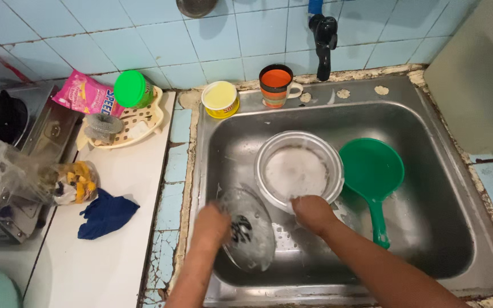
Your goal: The person washes the parts of a rice cooker in a kitchen sink. They scrub the glass lid and the metal inner pot with a soapy sponge, then rinse the pot and lid repeatedly using a green plastic scoop of water, and set the lid on the counter beside the sink.
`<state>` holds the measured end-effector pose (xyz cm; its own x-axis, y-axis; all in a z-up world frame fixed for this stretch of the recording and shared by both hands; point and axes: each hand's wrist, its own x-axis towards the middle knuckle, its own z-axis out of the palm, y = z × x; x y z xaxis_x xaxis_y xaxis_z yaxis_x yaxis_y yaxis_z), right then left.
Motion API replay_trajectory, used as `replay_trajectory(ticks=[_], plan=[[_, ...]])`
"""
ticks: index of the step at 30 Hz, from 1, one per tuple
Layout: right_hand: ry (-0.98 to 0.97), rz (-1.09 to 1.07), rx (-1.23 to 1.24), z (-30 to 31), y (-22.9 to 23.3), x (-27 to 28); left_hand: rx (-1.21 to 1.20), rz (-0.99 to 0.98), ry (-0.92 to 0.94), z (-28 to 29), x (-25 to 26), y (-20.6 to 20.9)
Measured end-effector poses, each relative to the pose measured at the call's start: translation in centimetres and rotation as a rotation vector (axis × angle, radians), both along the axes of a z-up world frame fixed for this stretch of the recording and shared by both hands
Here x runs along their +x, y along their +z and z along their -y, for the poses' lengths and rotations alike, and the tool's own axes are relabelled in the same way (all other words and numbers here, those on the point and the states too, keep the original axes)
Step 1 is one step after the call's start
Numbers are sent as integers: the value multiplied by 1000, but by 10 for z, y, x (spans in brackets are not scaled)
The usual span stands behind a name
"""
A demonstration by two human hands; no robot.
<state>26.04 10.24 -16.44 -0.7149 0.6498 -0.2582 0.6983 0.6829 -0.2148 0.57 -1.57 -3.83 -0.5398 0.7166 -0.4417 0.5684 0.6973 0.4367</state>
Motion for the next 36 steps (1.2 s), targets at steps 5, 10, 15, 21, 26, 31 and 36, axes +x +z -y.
replay_trajectory(ticks=[5, 10, 15, 21, 26, 31, 36], plan=[[1, -91, 50, -1, -5, 0, -78, 261, 116, 20, 3, -65], [-63, -106, 39, -1, -18, -2, -229, 49, -63, 23, 8, -117], [-32, -155, 109, 9, -21, -14, -129, -32, -41, 26, 16, -117], [-120, -376, 190, 25, -5, -42, 126, -441, -411, -11, 45, -57], [-412, -639, -87, 24, 9, -83, 708, 275, 11, -83, 68, -39], [-432, -562, -401, 10, 19, -92, 837, 284, 65, -138, 56, -44], [-161, 176, -423, -41, 13, -18, 747, 246, -36, -153, 42, -48]])
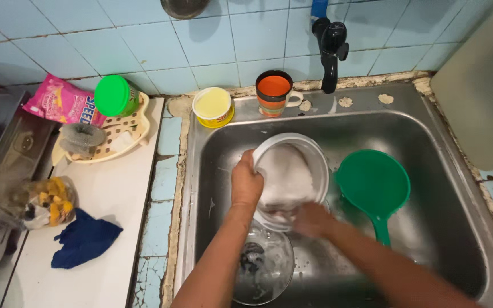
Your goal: The person washes the parts of a rice cooker in a kitchen sink. They scrub the glass lid and the metal inner pot with a soapy sponge, then rinse the pot and lid repeatedly using a green plastic scoop of water, and set the lid on the counter beside the sink.
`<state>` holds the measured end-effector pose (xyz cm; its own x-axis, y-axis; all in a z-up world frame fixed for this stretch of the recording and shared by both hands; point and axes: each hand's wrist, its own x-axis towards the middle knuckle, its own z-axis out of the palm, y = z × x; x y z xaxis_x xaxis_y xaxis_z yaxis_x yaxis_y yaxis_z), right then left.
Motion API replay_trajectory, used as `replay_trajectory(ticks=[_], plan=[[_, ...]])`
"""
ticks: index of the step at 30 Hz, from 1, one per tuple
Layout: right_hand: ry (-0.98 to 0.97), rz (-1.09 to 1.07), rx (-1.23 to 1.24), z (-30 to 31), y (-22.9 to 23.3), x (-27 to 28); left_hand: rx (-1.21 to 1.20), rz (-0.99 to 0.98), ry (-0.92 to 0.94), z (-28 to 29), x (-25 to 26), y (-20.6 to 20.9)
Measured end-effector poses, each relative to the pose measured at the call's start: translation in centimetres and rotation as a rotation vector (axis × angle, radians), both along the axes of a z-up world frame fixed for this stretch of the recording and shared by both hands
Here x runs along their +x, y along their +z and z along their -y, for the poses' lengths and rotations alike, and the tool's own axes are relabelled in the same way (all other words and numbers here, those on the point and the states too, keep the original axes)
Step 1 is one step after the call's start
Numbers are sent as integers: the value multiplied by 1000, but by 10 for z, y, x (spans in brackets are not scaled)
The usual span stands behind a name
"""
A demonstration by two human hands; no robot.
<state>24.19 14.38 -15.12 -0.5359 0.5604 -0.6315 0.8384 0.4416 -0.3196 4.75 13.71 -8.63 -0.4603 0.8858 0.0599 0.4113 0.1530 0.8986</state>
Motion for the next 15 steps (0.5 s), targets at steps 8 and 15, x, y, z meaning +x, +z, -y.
replay_trajectory(ticks=[8, 15], plan=[[-381, -159, 327, -39, -123, -4, -16, -84, 61, -14, 2, 3], [-988, -1006, -338, 13, -167, -132, 17, -117, 65, -15, -2, 1]])
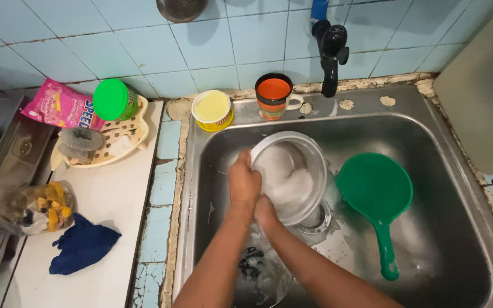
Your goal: The person washes the parts of a rice cooker in a kitchen sink. They scrub the glass lid and the metal inner pot with a soapy sponge, then rinse the pot and lid repeatedly using a green plastic scoop of water, and set the lid on the counter beside the sink.
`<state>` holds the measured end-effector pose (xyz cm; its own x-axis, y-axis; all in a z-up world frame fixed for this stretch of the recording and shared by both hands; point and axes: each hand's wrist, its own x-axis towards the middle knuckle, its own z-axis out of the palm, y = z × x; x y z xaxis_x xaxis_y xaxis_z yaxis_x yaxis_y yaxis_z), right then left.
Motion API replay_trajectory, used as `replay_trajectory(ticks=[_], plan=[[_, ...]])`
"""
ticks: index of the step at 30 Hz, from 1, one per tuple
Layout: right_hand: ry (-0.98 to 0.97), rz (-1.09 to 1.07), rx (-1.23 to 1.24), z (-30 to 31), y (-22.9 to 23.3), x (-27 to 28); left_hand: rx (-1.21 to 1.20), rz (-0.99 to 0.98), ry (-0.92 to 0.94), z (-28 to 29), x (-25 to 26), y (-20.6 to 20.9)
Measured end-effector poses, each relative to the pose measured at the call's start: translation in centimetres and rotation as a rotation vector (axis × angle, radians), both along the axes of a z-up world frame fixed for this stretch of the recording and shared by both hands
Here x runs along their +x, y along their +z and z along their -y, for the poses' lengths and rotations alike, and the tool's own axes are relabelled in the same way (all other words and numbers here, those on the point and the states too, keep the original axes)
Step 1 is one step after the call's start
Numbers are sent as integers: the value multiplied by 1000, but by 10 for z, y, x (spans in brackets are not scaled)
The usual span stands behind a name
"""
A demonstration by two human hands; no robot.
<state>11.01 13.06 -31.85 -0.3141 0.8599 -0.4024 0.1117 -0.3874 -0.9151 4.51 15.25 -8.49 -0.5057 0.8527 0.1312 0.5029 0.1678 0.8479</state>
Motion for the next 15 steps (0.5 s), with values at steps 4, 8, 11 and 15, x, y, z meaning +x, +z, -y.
replay_trajectory(ticks=[4, 8, 11, 15], plan=[[518, 647, 244, 12, 84, 51, -67, -19, -40, -23, -22, -7], [808, 899, 511, -1, 146, 107, -27, -63, -34, -25, -28, -14], [722, 815, 738, -2, 141, 98, 100, -109, 63, -6, -2, -12], [356, 563, 844, 2, 112, 67, 371, 10, 94, 16, 27, 3]])
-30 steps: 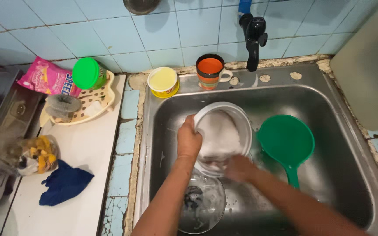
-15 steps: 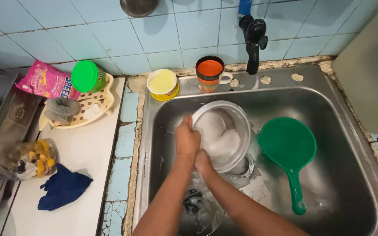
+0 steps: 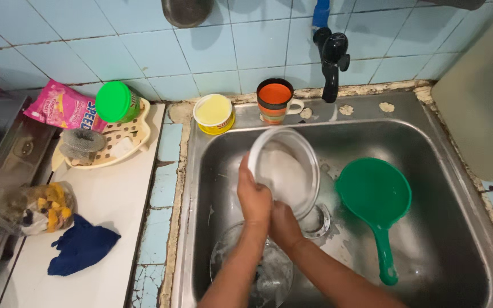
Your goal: The person washes the parts of a rice cooker in a kitchen sink. They scrub the glass lid and the metal inner pot with a soapy sponge, then rinse the pot and lid repeatedly using a green plastic scoop of water, and set the lid on the counter beside the sink.
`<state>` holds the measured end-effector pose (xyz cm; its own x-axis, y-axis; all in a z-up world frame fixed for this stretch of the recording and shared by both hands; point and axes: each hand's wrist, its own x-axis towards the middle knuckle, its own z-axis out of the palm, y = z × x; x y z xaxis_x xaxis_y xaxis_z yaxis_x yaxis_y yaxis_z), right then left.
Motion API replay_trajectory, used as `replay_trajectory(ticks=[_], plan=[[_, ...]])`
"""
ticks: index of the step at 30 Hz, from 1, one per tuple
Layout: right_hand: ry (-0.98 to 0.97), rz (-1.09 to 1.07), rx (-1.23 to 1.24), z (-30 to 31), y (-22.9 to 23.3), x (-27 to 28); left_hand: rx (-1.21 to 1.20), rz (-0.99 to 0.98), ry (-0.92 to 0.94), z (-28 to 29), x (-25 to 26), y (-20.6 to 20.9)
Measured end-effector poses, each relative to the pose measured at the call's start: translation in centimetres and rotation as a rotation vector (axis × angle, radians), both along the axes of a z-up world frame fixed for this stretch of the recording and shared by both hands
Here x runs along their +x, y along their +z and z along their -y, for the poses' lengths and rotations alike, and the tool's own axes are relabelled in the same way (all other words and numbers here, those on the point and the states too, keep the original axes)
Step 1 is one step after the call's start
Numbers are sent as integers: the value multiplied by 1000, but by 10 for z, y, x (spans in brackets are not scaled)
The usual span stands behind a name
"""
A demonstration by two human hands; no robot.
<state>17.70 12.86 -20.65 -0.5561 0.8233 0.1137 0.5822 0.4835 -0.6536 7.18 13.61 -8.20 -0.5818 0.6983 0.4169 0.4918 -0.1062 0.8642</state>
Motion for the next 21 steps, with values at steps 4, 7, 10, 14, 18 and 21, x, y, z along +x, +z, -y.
replay_trajectory(ticks=[4, 7, 10, 14, 18, 21], plan=[[51, 119, -82, 6, 0, 27, -195, 13, -122, -6, -10, 13], [93, 162, -71, -4, 13, 36, -223, 30, -198, -26, -18, 22], [-1, -99, -62, -3, 5, 9, -243, 43, -98, -23, -12, 20], [-5, -663, -529, 4, -32, -14, -66, -115, -214, -8, -4, 11], [408, -74, 377, -15, -40, 20, -187, -136, -342, -26, -36, 25], [275, 321, 99, -44, -32, 52, -362, -75, -350, -34, -49, 34]])
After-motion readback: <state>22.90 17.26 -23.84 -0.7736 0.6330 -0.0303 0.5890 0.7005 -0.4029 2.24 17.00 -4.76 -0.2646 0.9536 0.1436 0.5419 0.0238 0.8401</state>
